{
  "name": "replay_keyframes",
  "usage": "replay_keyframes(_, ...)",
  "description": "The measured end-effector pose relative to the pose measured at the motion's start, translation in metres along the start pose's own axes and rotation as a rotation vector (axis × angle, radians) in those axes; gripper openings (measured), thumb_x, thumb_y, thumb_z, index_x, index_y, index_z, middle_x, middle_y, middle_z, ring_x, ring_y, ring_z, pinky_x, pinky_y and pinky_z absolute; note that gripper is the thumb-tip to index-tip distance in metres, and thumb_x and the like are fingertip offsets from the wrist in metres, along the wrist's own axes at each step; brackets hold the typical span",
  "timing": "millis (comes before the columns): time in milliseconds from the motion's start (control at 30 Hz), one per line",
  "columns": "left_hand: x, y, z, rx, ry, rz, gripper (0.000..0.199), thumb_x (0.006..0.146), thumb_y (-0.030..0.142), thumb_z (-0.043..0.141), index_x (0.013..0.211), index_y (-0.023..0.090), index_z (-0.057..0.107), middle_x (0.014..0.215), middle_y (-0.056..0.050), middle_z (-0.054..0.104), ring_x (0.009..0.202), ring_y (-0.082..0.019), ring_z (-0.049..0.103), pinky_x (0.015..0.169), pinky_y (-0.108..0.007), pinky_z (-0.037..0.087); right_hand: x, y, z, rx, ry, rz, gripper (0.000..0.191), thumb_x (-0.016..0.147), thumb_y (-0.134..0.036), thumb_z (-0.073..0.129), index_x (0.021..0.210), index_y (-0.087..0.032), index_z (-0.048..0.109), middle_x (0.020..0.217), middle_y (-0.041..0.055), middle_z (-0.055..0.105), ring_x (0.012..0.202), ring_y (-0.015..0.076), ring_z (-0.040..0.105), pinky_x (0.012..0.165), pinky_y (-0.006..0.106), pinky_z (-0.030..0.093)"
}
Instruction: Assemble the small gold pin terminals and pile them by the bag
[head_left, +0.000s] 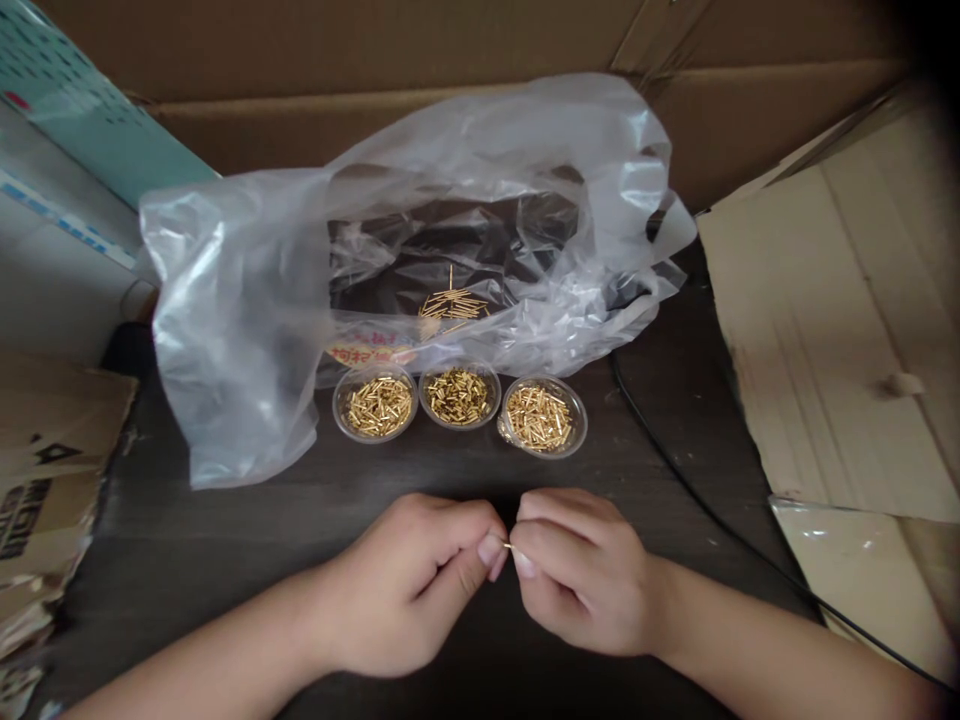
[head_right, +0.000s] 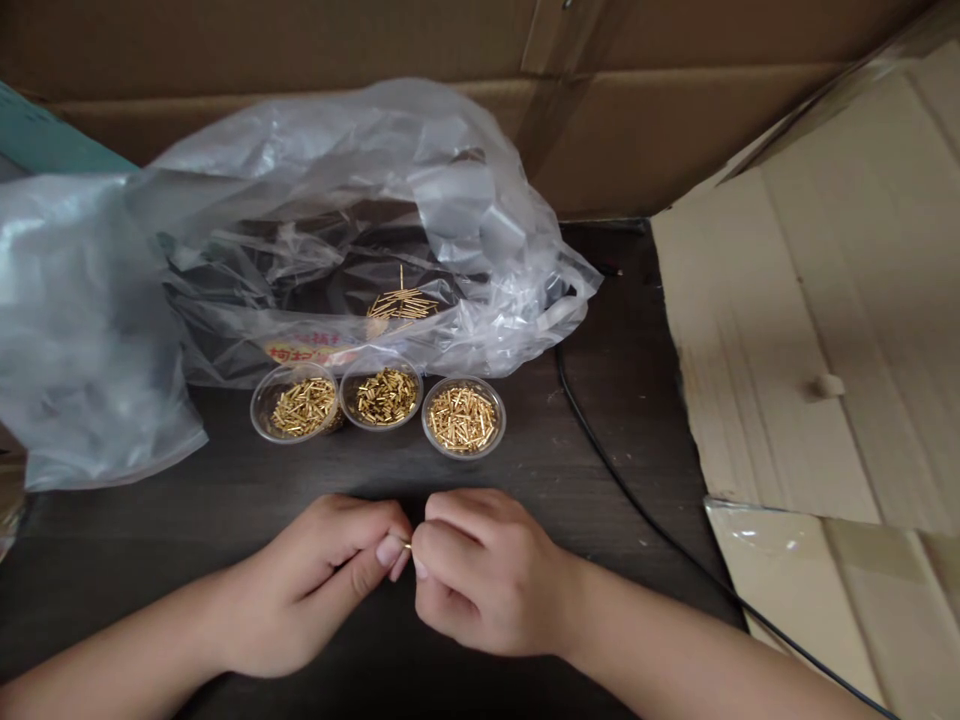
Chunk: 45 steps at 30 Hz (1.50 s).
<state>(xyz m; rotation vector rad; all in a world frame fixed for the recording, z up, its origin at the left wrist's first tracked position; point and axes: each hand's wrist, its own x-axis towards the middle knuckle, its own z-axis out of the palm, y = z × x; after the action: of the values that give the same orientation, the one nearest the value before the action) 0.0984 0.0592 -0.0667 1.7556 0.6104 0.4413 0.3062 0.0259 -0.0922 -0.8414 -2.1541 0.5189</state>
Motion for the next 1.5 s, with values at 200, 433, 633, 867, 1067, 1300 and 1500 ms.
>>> replay_keyframes(200, -0.0021, -0.0012, 0.0017, -0.01, -0.005, 0.018, 0.02, 0.104, 0.018, 0.042, 0.086, 0.018, 0.051, 0.07, 0.005, 0.049, 0.061, -0.009, 0.044, 0.06, -0.021, 0.036, -0.0005, -0.0002, 0.0003, 0.0, 0.018, -0.007, 0.023, 0.092, -0.006, 0.042, 0.075, -0.02, 0.05, 0.066, -0.0017, 0.042, 0.061, 0.0136, 0.038, 0.059, 0.028, 0.036)
replay_keyframes(433, -0.0025, -0.0024, 0.0025, 0.03, -0.009, 0.041, 0.019, 0.104, 0.017, 0.042, 0.086, 0.02, 0.046, 0.07, 0.006, 0.047, 0.06, -0.01, 0.041, 0.058, -0.022, 0.034, -0.0013, 0.0, 0.0007, -0.008, 0.03, 0.002, 0.022, 0.092, -0.007, 0.043, 0.076, -0.02, 0.05, 0.066, -0.0016, 0.043, 0.061, 0.0137, 0.038, 0.059, 0.028, 0.035)
replay_keyframes(633, -0.0033, -0.0027, 0.0025, 0.07, -0.019, 0.048, 0.018, 0.104, 0.019, 0.041, 0.087, 0.02, 0.046, 0.071, 0.005, 0.049, 0.06, -0.011, 0.044, 0.057, -0.024, 0.035, -0.0013, 0.001, 0.0021, 0.005, 0.04, -0.003, 0.022, 0.092, -0.007, 0.042, 0.075, -0.02, 0.05, 0.066, -0.0015, 0.044, 0.061, 0.0135, 0.039, 0.059, 0.028, 0.035)
replay_keyframes(867, -0.0043, -0.0057, 0.0043, 0.113, -0.012, 0.066, 0.017, 0.104, 0.018, 0.041, 0.088, 0.021, 0.046, 0.073, 0.004, 0.053, 0.061, -0.012, 0.048, 0.058, -0.024, 0.037, -0.0002, 0.0005, 0.002, 0.016, 0.045, -0.004, 0.021, 0.09, -0.005, 0.042, 0.077, -0.02, 0.051, 0.066, -0.0017, 0.044, 0.06, 0.0134, 0.04, 0.059, 0.028, 0.035)
replay_keyframes(1067, -0.0053, -0.0087, 0.0083, 0.272, 0.048, 0.157, 0.014, 0.099, 0.011, 0.041, 0.092, 0.021, 0.047, 0.074, 0.002, 0.059, 0.059, -0.014, 0.054, 0.056, -0.026, 0.04, 0.0001, 0.0001, 0.0017, 0.035, 0.051, -0.016, 0.019, 0.087, -0.004, 0.042, 0.078, -0.02, 0.049, 0.067, -0.0016, 0.045, 0.061, 0.0134, 0.041, 0.059, 0.027, 0.036)
replay_keyframes(1300, -0.0051, -0.0069, 0.0101, 0.523, 0.084, 0.233, 0.019, 0.092, 0.004, 0.038, 0.091, 0.021, 0.046, 0.07, 0.001, 0.062, 0.052, -0.015, 0.055, 0.049, -0.027, 0.042, 0.0009, -0.0001, 0.0013, 0.021, 0.054, -0.03, 0.019, 0.088, -0.007, 0.041, 0.077, -0.021, 0.046, 0.066, -0.0018, 0.043, 0.059, 0.0139, 0.039, 0.057, 0.028, 0.035)
replay_keyframes(1500, -0.0047, -0.0045, 0.0084, 0.633, 0.061, 0.264, 0.021, 0.093, 0.006, 0.035, 0.083, 0.022, 0.044, 0.064, 0.001, 0.06, 0.049, -0.016, 0.053, 0.047, -0.029, 0.042, 0.0036, -0.0005, 0.0009, 0.05, 0.072, -0.031, 0.019, 0.086, -0.005, 0.04, 0.077, -0.021, 0.046, 0.065, -0.0025, 0.042, 0.058, 0.0135, 0.039, 0.055, 0.027, 0.034)
